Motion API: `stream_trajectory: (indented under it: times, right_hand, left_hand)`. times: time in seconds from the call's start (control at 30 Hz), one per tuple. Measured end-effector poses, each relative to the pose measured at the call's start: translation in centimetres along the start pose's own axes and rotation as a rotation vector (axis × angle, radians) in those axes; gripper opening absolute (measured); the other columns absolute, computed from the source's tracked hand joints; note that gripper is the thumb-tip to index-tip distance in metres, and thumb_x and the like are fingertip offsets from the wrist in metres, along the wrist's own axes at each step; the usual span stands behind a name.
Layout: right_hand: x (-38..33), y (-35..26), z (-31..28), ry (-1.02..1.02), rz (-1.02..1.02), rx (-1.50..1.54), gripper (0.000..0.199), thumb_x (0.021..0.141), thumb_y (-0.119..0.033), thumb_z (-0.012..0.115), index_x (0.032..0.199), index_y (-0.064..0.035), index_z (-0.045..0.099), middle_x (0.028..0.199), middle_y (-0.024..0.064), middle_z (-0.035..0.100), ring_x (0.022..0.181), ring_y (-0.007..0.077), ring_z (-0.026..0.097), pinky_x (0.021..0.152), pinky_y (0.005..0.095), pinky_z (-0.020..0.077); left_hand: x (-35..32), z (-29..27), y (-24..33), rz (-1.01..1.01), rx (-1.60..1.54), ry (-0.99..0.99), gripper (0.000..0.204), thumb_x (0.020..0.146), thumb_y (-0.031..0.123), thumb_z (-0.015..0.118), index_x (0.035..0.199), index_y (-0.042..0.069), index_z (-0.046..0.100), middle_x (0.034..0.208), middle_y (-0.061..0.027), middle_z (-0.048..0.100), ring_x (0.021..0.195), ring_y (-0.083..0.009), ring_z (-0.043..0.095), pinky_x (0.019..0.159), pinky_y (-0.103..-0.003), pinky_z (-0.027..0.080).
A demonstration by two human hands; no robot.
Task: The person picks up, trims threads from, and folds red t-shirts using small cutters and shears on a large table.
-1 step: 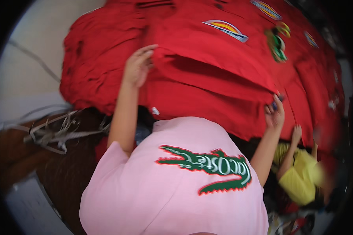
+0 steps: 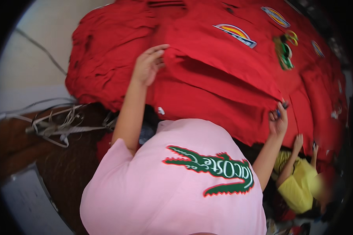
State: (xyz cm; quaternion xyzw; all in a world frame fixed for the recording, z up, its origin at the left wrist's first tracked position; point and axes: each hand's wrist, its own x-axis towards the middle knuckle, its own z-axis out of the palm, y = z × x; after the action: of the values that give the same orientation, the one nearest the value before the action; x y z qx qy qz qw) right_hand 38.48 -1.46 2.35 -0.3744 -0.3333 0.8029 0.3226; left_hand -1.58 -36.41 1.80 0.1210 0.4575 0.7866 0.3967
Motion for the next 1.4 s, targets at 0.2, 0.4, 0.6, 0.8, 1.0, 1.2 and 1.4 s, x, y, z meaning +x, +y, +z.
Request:
stream_trajectory:
  times: [0.2,0.4,0.6,0.8,1.0,1.2,1.4]
  right_hand:
    - [0.3,3.3,1.7,-0.094,-0.022,-0.082,0.044,0.093,-0.004,0.074,0.134,-0.0073,0.058,0.080,-0.0061,0.054,0.055,0.0031,0.040,0.051,0.0213,0.0321]
    - [0.7,3.8,3.3,-0.030,-0.288,-0.560,0.035,0.089,0.003,0.077,0.121,-0.0057,0.064,0.090,-0.0058,0.059,0.064,0.0008,0.046,0.057,0.0205,0.0388]
    - [0.6,4.9,3.4,-0.079,-0.592,-0.936,0.029,0.087,0.005,0.077,0.114,-0.0031,0.067,0.097,-0.0020,0.064,0.080,0.0069,0.053,0.075,0.0226,0.0470]
    - [-2.4,2.5,5.3,0.169,-0.793,-1.333,0.038,0.082,0.007,0.065,0.118,-0.0039,0.068,0.094,0.0052,0.064,0.081,0.0157,0.060,0.077,0.0308,0.0506]
    - [-5.9,-1.5,-0.6,0.289,-0.957,-1.327,0.048,0.079,0.009,0.052,0.121,-0.0075,0.069,0.086,0.0083,0.060,0.074,0.0182,0.058,0.071,0.0319,0.0486]
    - [-12.3,2.2,-9.8,0.219,-0.711,-1.301,0.054,0.080,0.006,0.051,0.130,-0.0106,0.065,0.083,0.0081,0.062,0.068,0.0186,0.057,0.066,0.0328,0.0478]
    - [-15.6,7.5,-16.9,0.155,-0.378,-1.505,0.052,0.084,0.003,0.050,0.133,-0.0104,0.063,0.090,0.0111,0.068,0.072,0.0227,0.065,0.069,0.0357,0.0519]
  left_hand:
    - [-1.2,0.2,2.5,0.055,0.049,0.073,0.030,0.103,0.011,0.057,0.129,-0.002,0.067,0.108,-0.0113,0.076,0.091,-0.0166,0.074,0.083,-0.031,0.060]
    - [-1.9,-0.1,1.9,0.058,0.072,0.036,0.033,0.104,0.014,0.057,0.133,-0.001,0.065,0.112,-0.0101,0.076,0.095,-0.0163,0.073,0.085,-0.032,0.059]
    - [-2.7,1.1,2.1,0.050,0.065,0.088,0.029,0.100,0.004,0.060,0.128,-0.002,0.067,0.104,-0.0104,0.075,0.091,-0.0167,0.073,0.086,-0.033,0.059]
    - [-3.7,-0.1,2.3,0.687,1.320,0.469,0.041,0.078,-0.015,0.065,0.114,0.006,0.064,0.098,-0.0040,0.067,0.083,-0.0134,0.068,0.075,-0.028,0.055]
    - [-9.3,-5.5,2.8,0.747,0.951,0.738,0.034,0.080,-0.012,0.062,0.110,0.005,0.059,0.100,-0.0054,0.067,0.074,-0.0104,0.063,0.064,-0.031,0.050]
    - [-19.4,-8.2,-4.0,0.618,1.024,0.718,0.015,0.088,-0.003,0.070,0.098,0.003,0.061,0.089,-0.0045,0.066,0.067,-0.0092,0.060,0.061,-0.027,0.047]
    - [-26.7,-7.2,-11.3,0.311,1.076,0.772,0.013,0.094,0.007,0.071,0.097,0.004,0.059,0.072,-0.0046,0.059,0.062,-0.0111,0.060,0.058,-0.029,0.048]
